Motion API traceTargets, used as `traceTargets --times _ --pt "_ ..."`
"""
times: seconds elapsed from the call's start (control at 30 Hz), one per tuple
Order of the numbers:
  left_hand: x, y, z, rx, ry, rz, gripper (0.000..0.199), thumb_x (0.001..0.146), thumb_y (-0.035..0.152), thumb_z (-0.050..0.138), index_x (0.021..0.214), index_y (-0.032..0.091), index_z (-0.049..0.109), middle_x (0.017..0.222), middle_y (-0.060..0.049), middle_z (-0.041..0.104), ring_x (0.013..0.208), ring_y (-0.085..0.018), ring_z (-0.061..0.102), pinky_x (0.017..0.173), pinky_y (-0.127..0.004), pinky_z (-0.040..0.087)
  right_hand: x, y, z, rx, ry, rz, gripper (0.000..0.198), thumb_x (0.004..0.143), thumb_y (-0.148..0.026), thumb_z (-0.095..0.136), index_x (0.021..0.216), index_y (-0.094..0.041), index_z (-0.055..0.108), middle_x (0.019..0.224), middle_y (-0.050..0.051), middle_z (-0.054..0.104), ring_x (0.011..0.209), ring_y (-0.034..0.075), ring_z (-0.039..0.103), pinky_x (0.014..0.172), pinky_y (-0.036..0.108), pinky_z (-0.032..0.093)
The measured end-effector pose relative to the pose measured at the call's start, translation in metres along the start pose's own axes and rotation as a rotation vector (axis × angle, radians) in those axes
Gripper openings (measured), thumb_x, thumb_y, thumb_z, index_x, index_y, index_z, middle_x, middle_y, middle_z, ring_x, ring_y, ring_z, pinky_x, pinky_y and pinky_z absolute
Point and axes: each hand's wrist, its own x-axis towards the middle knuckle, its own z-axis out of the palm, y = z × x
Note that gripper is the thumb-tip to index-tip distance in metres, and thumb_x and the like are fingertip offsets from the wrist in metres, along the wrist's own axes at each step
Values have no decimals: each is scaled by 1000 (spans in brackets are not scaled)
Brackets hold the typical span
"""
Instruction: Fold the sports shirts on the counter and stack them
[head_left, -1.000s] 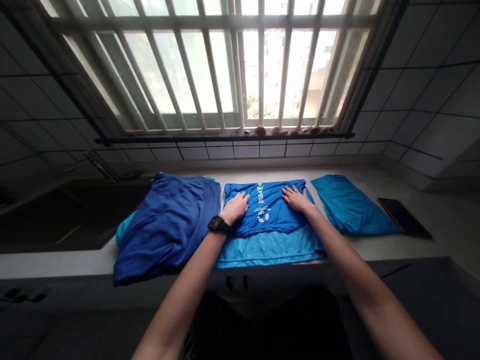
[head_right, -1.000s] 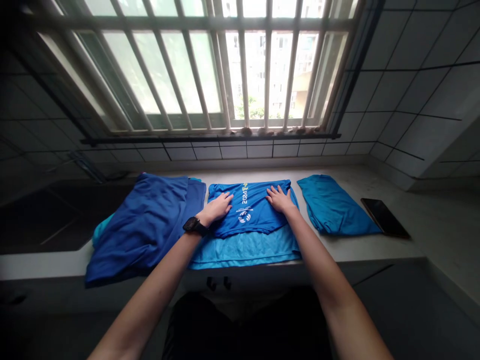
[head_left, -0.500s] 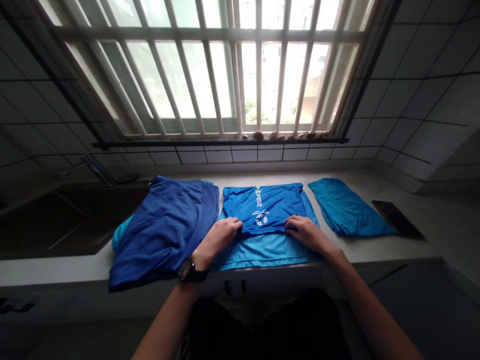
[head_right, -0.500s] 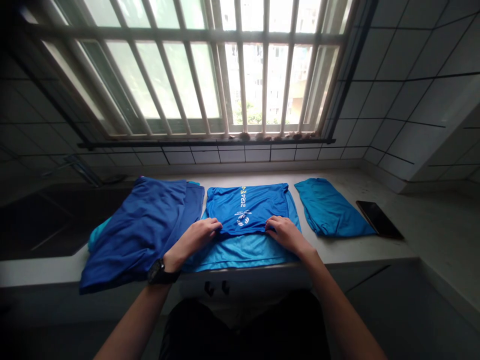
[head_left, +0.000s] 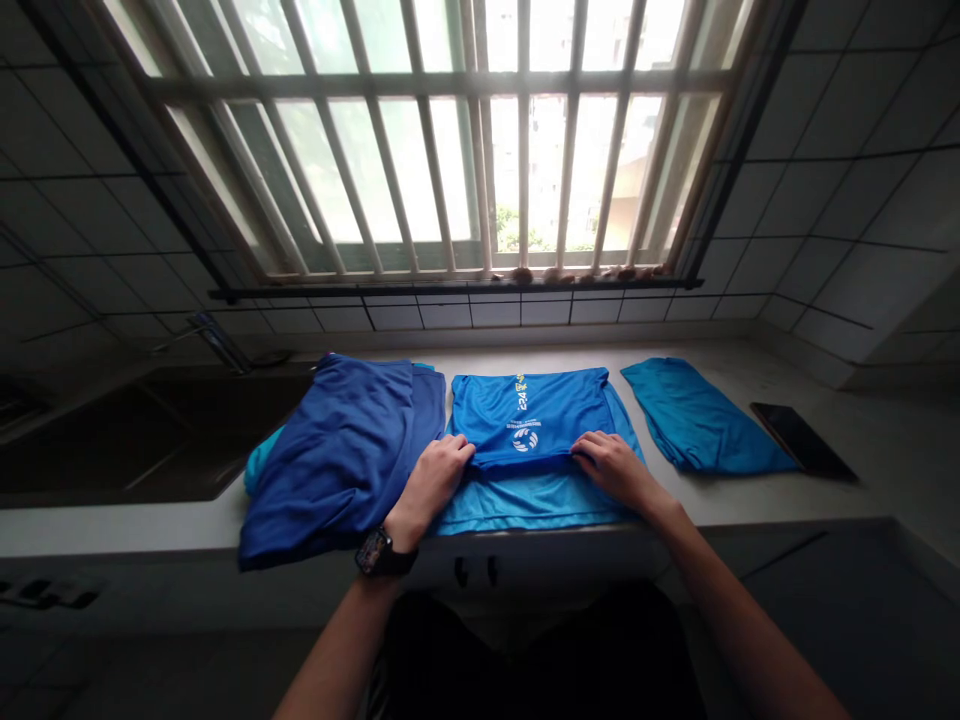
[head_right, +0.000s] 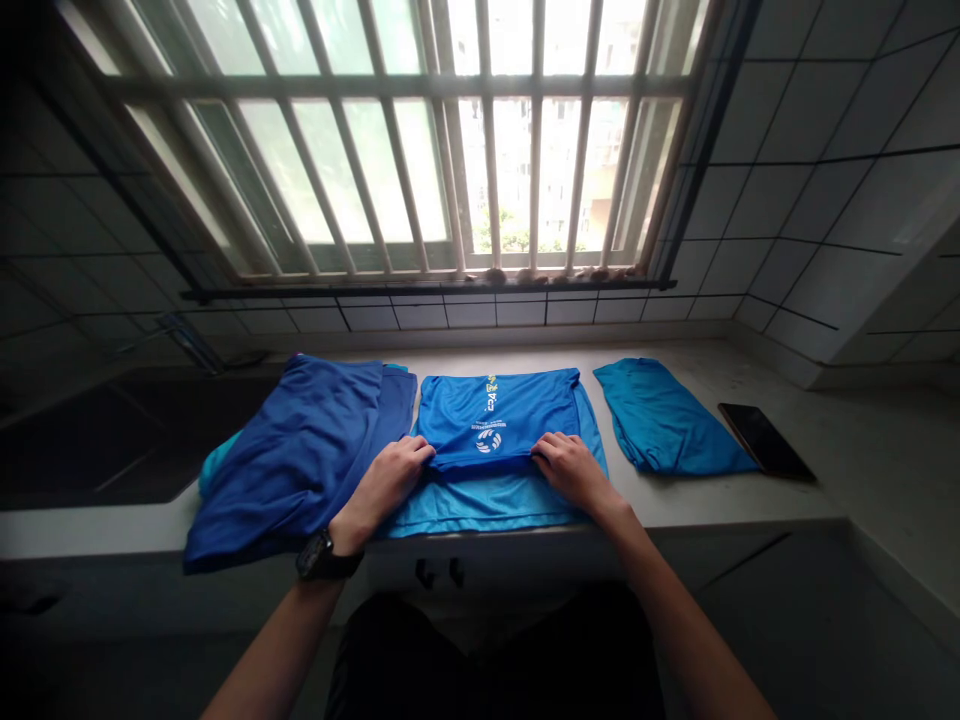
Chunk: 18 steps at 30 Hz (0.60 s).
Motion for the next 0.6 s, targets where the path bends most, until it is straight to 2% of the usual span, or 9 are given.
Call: traceTargets --times 0.1,0.17,0.23,0.27,0.33,0.47,0.6 --pt "-7 -2 -3 8 204 -34 26 93 1 50 102 19 66 98 -7 68 89 -21 66 77 -31 53 -6 -1 -15 28 165 -25 14 103 -19 55 106 -23 69 101 7 75 95 23 70 86 37 51" --pt "-18 -1 -8 2 360 37 23 95 5 49 104 19 65 99 -7 68 90 -21 64 78 -31 52 -16 -4 -26 66 272 -59 15 104 -19 53 107 -22 67 101 8 75 95 23 69 86 37 51" --pt "-30 3 -15 1 418 172 19 95 8 50 101 21 63 97 -6 67 89 -21 62 80 -33 50 -29 -8 -35 112 316 -89 14 104 -19 53 105 -22 66 98 8 74 94 23 68 86 38 51" --pt "-36 5 -17 -2 393 243 17 94 8 51 97 21 62 95 -5 66 88 -21 61 80 -34 50 -36 -9 -38 133 303 -92 12 103 -19 54 103 -22 66 96 7 73 92 23 67 86 38 51" --pt "-46 11 -22 -21 259 327 18 86 5 53 88 21 60 89 -4 65 84 -21 59 79 -36 48 -49 -12 -41 165 209 -70 11 100 -20 56 99 -23 66 91 6 72 88 24 66 84 39 50" --pt "-52 22 -28 -102 -68 293 21 71 4 53 80 23 54 82 -4 63 78 -21 59 77 -37 45 -62 -15 -44 233 -46 -26 13 93 -15 57 94 -24 67 89 6 71 86 25 65 83 40 50" --pt "-52 27 -40 -246 -192 280 16 70 8 55 77 23 53 83 -2 65 80 -20 60 79 -36 45 -64 -20 -58 337 -209 -43 18 89 -10 54 90 -23 67 86 6 70 86 24 64 83 40 50"
